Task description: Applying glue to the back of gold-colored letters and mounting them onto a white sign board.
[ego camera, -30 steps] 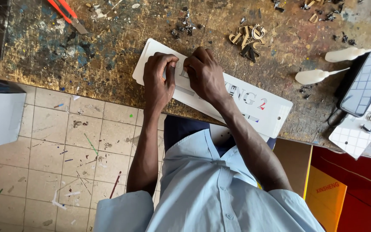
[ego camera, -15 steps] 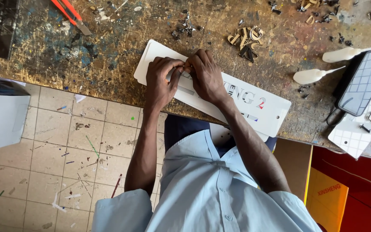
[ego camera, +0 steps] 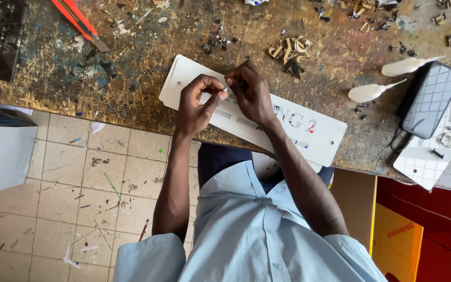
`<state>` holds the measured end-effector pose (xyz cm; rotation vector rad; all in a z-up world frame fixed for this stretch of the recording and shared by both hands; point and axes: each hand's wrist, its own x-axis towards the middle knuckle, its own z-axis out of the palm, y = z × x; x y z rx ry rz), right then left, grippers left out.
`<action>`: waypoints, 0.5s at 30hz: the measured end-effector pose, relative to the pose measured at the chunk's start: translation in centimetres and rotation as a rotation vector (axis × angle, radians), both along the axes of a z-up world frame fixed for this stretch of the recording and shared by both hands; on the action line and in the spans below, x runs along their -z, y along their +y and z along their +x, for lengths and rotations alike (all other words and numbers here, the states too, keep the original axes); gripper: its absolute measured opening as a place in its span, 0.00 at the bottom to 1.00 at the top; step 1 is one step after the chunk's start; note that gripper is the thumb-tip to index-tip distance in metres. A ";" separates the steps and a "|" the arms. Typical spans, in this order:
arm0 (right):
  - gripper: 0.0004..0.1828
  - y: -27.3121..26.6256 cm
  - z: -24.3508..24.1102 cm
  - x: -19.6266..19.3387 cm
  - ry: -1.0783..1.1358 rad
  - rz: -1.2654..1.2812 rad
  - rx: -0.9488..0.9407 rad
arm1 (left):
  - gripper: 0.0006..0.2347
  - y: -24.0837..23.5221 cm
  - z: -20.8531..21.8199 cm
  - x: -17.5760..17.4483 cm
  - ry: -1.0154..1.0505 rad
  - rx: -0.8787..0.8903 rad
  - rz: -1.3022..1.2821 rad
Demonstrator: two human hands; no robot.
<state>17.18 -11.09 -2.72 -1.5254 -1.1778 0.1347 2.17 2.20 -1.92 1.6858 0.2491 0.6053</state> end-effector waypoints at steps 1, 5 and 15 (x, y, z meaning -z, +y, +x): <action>0.04 -0.1 -0.1 -0.2 0.050 0.011 0.006 | 0.06 -0.3 0.3 0.3 -0.050 -0.010 -0.035; 0.05 0.0 0.1 -0.4 0.193 0.029 0.010 | 0.06 -0.2 1.3 0.1 -0.132 -0.112 -0.087; 0.06 -3.7 -0.7 -0.8 -0.258 -0.304 0.211 | 0.08 -1.3 2.1 -0.9 -0.115 -0.172 0.124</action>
